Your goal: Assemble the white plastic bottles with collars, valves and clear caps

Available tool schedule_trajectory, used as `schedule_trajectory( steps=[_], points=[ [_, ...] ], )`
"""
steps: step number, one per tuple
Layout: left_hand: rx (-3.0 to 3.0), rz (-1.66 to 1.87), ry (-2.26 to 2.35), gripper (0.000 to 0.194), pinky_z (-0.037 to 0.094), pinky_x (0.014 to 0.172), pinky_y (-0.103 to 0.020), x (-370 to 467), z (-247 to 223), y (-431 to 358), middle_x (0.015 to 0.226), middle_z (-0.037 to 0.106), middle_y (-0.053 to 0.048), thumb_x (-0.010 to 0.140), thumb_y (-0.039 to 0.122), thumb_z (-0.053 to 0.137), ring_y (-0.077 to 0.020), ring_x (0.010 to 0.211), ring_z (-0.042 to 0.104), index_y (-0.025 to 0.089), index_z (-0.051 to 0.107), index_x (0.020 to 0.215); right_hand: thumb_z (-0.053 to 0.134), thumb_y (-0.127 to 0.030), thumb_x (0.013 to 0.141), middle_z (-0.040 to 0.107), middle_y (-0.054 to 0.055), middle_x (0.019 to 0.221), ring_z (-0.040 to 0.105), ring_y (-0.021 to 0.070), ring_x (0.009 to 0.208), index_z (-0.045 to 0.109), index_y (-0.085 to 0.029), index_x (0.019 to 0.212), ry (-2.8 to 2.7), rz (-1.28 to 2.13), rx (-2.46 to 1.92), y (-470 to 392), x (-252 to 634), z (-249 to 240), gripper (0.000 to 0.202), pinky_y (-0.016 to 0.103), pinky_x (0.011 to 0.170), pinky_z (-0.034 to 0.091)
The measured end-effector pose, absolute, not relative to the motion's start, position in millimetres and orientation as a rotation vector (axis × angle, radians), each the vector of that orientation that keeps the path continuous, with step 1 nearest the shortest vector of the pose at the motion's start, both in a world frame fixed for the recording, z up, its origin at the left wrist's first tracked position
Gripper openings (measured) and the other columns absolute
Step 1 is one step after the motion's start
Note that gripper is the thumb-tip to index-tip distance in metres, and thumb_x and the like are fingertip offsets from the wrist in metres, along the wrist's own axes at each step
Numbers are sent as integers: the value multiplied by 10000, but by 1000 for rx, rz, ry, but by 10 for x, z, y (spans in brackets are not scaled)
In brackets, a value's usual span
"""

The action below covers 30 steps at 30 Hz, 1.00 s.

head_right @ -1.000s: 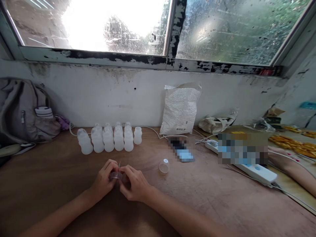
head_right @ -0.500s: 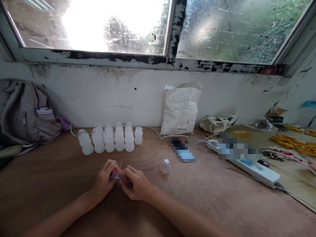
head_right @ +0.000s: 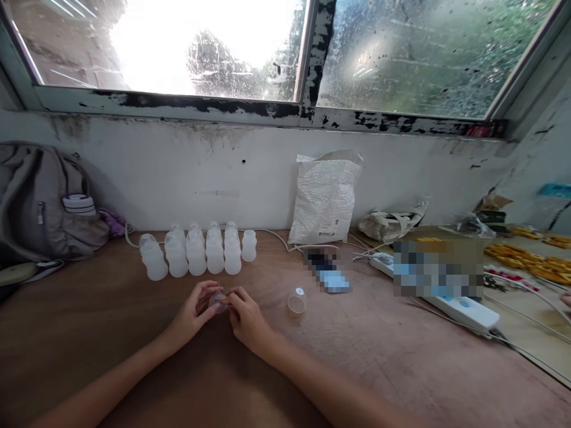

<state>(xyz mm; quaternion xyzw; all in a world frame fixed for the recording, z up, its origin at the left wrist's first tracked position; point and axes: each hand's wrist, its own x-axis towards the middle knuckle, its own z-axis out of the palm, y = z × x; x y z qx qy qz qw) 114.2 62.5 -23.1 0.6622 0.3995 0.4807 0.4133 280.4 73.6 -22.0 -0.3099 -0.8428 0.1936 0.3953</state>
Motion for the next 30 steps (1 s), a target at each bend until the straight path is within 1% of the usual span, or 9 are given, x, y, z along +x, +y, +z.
schedule_trajectory(
  steps=[3, 7, 10, 13, 15, 17, 22, 27, 30],
  points=[
    [1640, 1220, 1113, 290, 422, 877, -366, 1132, -284, 681, 960, 578, -68, 753, 202, 501, -164, 951, 557, 189, 394, 1022, 404, -14, 717, 524, 56, 908, 533, 144, 835, 514, -191, 881, -2094, 553, -832, 742, 2800, -209, 266, 279, 728, 463],
    [1755, 1207, 1238, 324, 401, 889, -368, 1123, -295, 697, 1012, 567, -74, 694, 199, 573, -174, 959, 545, 184, 463, 999, 437, -79, 710, 514, 58, 950, 532, 151, 877, 442, -194, 989, -1817, 604, -1024, 975, 2826, -335, 301, 307, 753, 468],
    [1799, 1200, 1256, 306, 409, 870, -357, 1125, -262, 682, 1023, 570, -76, 679, 205, 587, -180, 947, 548, 181, 505, 973, 478, -126, 680, 480, 92, 1030, 518, 169, 931, 366, -183, 1065, -1623, 542, -1153, 1373, 2854, -458, 405, 349, 799, 450],
    [1769, 1194, 1236, 295, 421, 852, -340, 1127, -234, 672, 1005, 581, -78, 676, 211, 592, -176, 924, 560, 172, 517, 959, 534, -152, 632, 433, 140, 1132, 452, 221, 1063, 304, -161, 1140, -1542, 410, -1233, 1807, 2876, -489, 558, 411, 877, 384],
    [1740, 1198, 1233, 298, 424, 849, -335, 1125, -232, 673, 1001, 583, -82, 676, 213, 594, -175, 917, 564, 165, 515, 959, 577, -191, 612, 443, 154, 1140, 443, 246, 1084, 291, -149, 1161, -1513, 434, -1328, 2031, 2886, -455, 620, 429, 887, 365],
    [1730, 1206, 1231, 295, 425, 849, -335, 1119, -243, 678, 999, 584, -85, 677, 216, 595, -175, 913, 565, 160, 515, 956, 608, -226, 599, 479, 148, 1117, 461, 251, 1072, 332, -145, 1138, -1515, 507, -1421, 2179, 2893, -403, 610, 421, 890, 357],
    [1745, 1203, 1199, 311, 435, 831, -330, 1094, -261, 688, 999, 588, -88, 667, 222, 605, -178, 901, 566, 158, 523, 960, 647, -237, 562, 587, 96, 936, 551, 247, 914, 481, -160, 946, -1559, 607, -1477, 2272, 2879, -310, 426, 397, 814, 404],
    [1795, 1202, 1203, 309, 432, 828, -337, 1072, -261, 688, 993, 588, -77, 654, 207, 611, -180, 898, 561, 165, 549, 953, 583, -331, 647, 572, 107, 956, 554, 240, 887, 437, -165, 988, -1417, 502, -1477, 2034, 2807, -248, 406, 390, 780, 417],
    [1866, 1205, 1221, 303, 425, 830, -347, 1068, -271, 691, 993, 582, -75, 654, 204, 610, -187, 908, 549, 171, 565, 951, 529, -408, 706, 563, 107, 970, 557, 214, 853, 397, -170, 1031, -1308, 421, -1260, 1703, 2766, -194, 423, 359, 738, 440]
  ],
)
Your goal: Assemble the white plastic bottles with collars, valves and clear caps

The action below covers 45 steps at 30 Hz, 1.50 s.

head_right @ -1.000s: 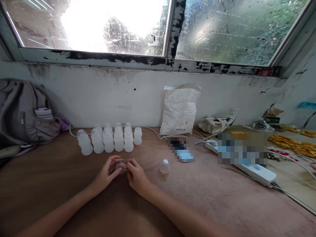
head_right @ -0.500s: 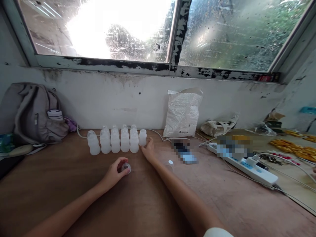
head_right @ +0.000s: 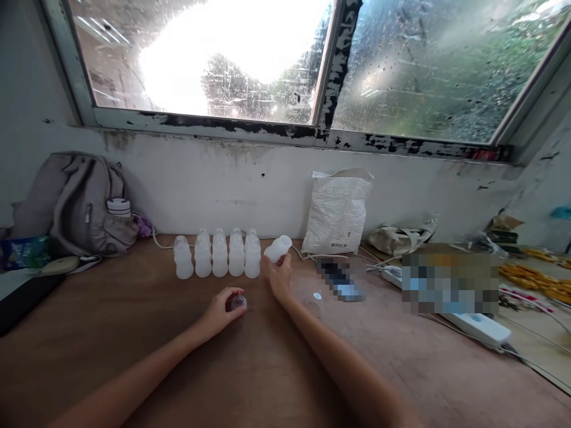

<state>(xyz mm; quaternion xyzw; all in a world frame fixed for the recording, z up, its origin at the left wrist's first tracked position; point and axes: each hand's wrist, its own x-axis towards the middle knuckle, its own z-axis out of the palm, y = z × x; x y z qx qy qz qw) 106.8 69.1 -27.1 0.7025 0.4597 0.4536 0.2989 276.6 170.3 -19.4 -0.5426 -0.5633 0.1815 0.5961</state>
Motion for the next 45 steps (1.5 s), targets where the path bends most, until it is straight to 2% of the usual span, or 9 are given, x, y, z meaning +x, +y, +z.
schedule_trajectory(
  steps=[7, 13, 16, 19, 25, 29, 35, 41, 45],
  points=[
    [1805, 1243, 1155, 180, 441, 780, -315, 1070, -197, 646, 898, 592, -54, 738, 263, 542, -167, 830, 558, 163, 551, 887, 550, -361, 728, 567, 64, 933, 539, 194, 862, 437, -175, 1023, -1775, 487, -1081, 892, 2822, -143, 366, 340, 763, 421],
    [1601, 1669, 1058, 175, 430, 735, -246, 1023, 74, 506, 898, 566, -44, 801, 303, 467, -142, 823, 541, 165, 524, 894, 570, -359, 714, 571, 47, 902, 541, 180, 805, 452, -173, 1009, -2088, 548, -1032, 732, 2831, -145, 368, 306, 714, 423],
    [1595, 1768, 1029, 172, 425, 721, -236, 1013, 226, 458, 895, 556, -39, 803, 305, 465, -135, 807, 536, 169, 522, 893, 604, -343, 690, 556, 68, 988, 521, 195, 885, 431, -179, 1075, -2219, 542, -940, 669, 2786, -152, 453, 316, 765, 409],
    [1682, 1726, 982, 176, 427, 717, -246, 1011, 287, 440, 891, 543, -46, 797, 297, 474, -137, 789, 530, 163, 523, 899, 612, -328, 686, 534, 79, 1054, 500, 204, 939, 409, -189, 1126, -2315, 539, -846, 606, 2751, -144, 504, 329, 809, 393],
    [1941, 1595, 897, 180, 420, 733, -290, 981, 156, 452, 905, 504, -74, 798, 281, 462, -170, 827, 498, 159, 510, 922, 608, -354, 691, 546, 93, 1019, 509, 216, 917, 414, -168, 1112, -2375, 534, -834, 590, 2746, -101, 499, 345, 803, 397],
    [2036, 1523, 846, 272, 423, 754, -306, 996, 114, 462, 967, 480, -86, 752, 297, 523, -190, 871, 488, 169, 474, 987, 605, -349, 695, 551, 96, 1010, 513, 224, 920, 439, -169, 1079, -2369, 547, -821, 605, 2744, -109, 455, 344, 793, 403],
    [1957, 1401, 955, 285, 443, 733, -274, 1068, 165, 442, 937, 508, -49, 741, 259, 548, -147, 793, 518, 189, 453, 1001, 629, -369, 671, 559, 92, 1027, 521, 223, 924, 468, -169, 1093, -2333, 596, -820, 633, 2744, -129, 494, 339, 792, 404],
    [1941, 1320, 959, 283, 438, 766, -275, 1059, 239, 462, 932, 544, -43, 719, 246, 570, -161, 831, 536, 187, 497, 986, 636, -395, 656, 584, 65, 919, 540, 202, 826, 536, -164, 990, -2322, 628, -868, 644, 2736, -98, 418, 318, 739, 416],
    [1854, 1348, 942, 424, 428, 791, -292, 1063, 210, 452, 965, 560, -48, 681, 238, 612, -174, 869, 544, 203, 451, 1072, 641, -388, 652, 581, 64, 935, 537, 202, 840, 536, -167, 1009, -2328, 640, -859, 641, 2734, -93, 433, 321, 758, 410]
  ],
)
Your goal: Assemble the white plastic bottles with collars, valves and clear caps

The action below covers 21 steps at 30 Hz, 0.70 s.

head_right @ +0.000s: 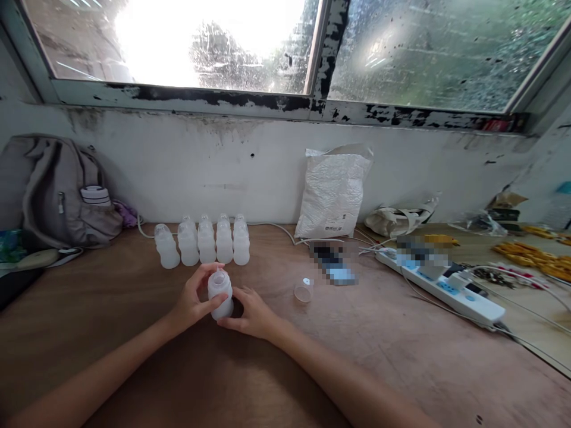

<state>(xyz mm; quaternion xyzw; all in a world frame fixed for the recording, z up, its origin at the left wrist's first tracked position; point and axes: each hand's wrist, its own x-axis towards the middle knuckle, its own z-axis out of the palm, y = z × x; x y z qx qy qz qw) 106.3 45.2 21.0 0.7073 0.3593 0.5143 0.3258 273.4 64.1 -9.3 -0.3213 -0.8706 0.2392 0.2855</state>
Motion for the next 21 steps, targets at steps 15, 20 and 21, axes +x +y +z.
schedule_trajectory(
  steps=[15, 20, 21],
  points=[
    [1580, 1487, 705, 380, 392, 888, -373, 1067, -17, 427, 1161, 512, -119, 776, 230, 530, -222, 1056, 499, 204, 352, 1111, 644, -367, 651, 590, 70, 983, 520, 215, 876, 512, -168, 1073, -2361, 636, -842, 648, 2739, -93, 485, 329, 769, 403],
    [1568, 1523, 738, 266, 386, 888, -358, 1062, -9, 413, 1132, 537, -108, 833, 254, 435, -210, 1050, 501, 193, 393, 1088, 642, -387, 649, 577, 76, 999, 517, 218, 889, 504, -174, 1092, -2362, 634, -851, 658, 2746, -104, 511, 335, 786, 396],
    [1558, 1540, 749, 250, 387, 884, -356, 1065, -4, 410, 1123, 542, -104, 841, 261, 416, -207, 1043, 505, 192, 404, 1080, 641, -391, 649, 577, 77, 993, 519, 217, 884, 504, -173, 1093, -2364, 633, -858, 659, 2747, -102, 513, 336, 786, 396]
  ],
)
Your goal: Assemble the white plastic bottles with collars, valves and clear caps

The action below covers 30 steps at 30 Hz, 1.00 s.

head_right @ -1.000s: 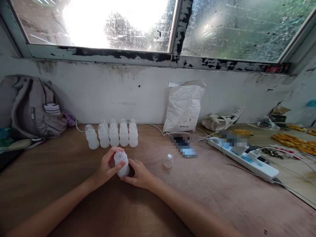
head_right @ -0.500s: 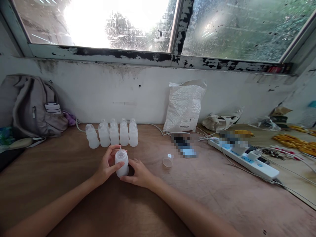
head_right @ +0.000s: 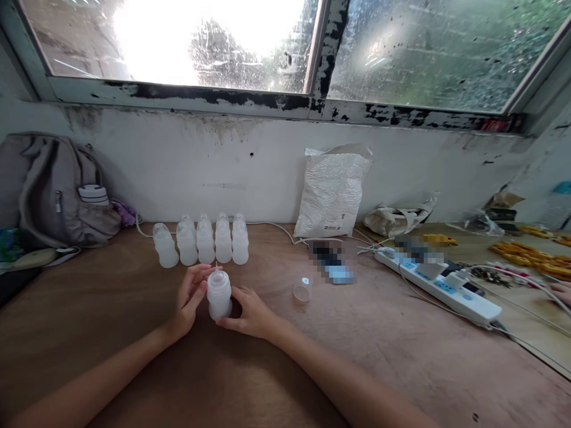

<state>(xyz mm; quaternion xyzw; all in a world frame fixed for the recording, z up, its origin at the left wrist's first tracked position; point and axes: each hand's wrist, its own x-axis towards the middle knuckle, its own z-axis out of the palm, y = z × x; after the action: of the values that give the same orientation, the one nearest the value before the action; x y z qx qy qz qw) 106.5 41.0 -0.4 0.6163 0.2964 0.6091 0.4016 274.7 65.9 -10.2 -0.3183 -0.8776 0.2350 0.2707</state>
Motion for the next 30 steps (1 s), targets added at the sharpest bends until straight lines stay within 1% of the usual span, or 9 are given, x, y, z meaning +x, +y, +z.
schedule_trajectory(
  steps=[5, 8, 10, 13, 16, 18, 21, 26, 30],
  points=[
    [1596, 1554, 753, 282, 413, 844, -333, 1077, 2, 406, 1172, 485, -94, 820, 281, 453, -189, 981, 528, 201, 416, 1088, 640, -381, 653, 575, 80, 994, 516, 222, 895, 498, -169, 1102, -2377, 623, -862, 651, 2748, -91, 517, 342, 793, 394],
    [1575, 1585, 833, 229, 425, 826, -322, 1069, -5, 410, 1133, 499, -82, 838, 270, 422, -168, 930, 548, 205, 426, 1057, 640, -386, 652, 579, 76, 987, 517, 220, 884, 503, -174, 1093, -2384, 617, -862, 644, 2746, -88, 507, 342, 787, 396],
    [1574, 1582, 835, 228, 433, 813, -323, 1064, -10, 413, 1128, 497, -87, 849, 287, 397, -172, 928, 550, 201, 424, 1059, 640, -390, 652, 583, 75, 982, 517, 219, 879, 507, -175, 1088, -2386, 613, -858, 641, 2744, -90, 504, 341, 783, 397],
    [1603, 1563, 800, 269, 446, 792, -313, 1066, -12, 421, 1156, 475, -92, 832, 302, 435, -177, 932, 553, 207, 404, 1082, 641, -390, 650, 583, 76, 992, 514, 222, 892, 505, -173, 1094, -2388, 601, -848, 639, 2741, -90, 513, 346, 794, 392],
    [1568, 1610, 904, 202, 454, 775, -299, 1078, -12, 436, 1090, 518, -76, 860, 302, 375, -162, 919, 559, 205, 436, 1025, 638, -389, 653, 584, 73, 1011, 505, 226, 910, 504, -177, 1091, -2400, 597, -860, 632, 2741, -80, 505, 350, 810, 384],
    [1563, 1624, 931, 218, 452, 786, -304, 1085, -17, 444, 1066, 533, -74, 871, 323, 335, -167, 950, 547, 201, 444, 1016, 636, -391, 654, 589, 71, 1002, 504, 227, 906, 508, -174, 1085, -2409, 597, -871, 626, 2743, -71, 499, 350, 806, 386],
    [1604, 1609, 884, 262, 448, 804, -316, 1089, -26, 450, 1104, 519, -82, 834, 352, 420, -190, 1012, 520, 205, 419, 1051, 633, -395, 657, 589, 75, 999, 507, 229, 914, 500, -168, 1105, -2416, 589, -869, 619, 2744, -67, 519, 352, 810, 386],
    [1545, 1632, 941, 232, 456, 772, -314, 1076, -31, 438, 1066, 543, -81, 867, 337, 343, -177, 948, 553, 204, 423, 1039, 628, -401, 660, 588, 81, 1011, 499, 240, 941, 494, -166, 1118, -2423, 575, -878, 621, 2744, -78, 533, 367, 837, 372],
    [1596, 1579, 845, 312, 460, 754, -309, 1062, -38, 426, 1152, 480, -93, 812, 363, 457, -178, 901, 571, 214, 394, 1079, 629, -393, 662, 581, 80, 1025, 498, 236, 944, 477, -169, 1142, -2428, 588, -855, 626, 2746, -81, 550, 363, 832, 379]
  ],
)
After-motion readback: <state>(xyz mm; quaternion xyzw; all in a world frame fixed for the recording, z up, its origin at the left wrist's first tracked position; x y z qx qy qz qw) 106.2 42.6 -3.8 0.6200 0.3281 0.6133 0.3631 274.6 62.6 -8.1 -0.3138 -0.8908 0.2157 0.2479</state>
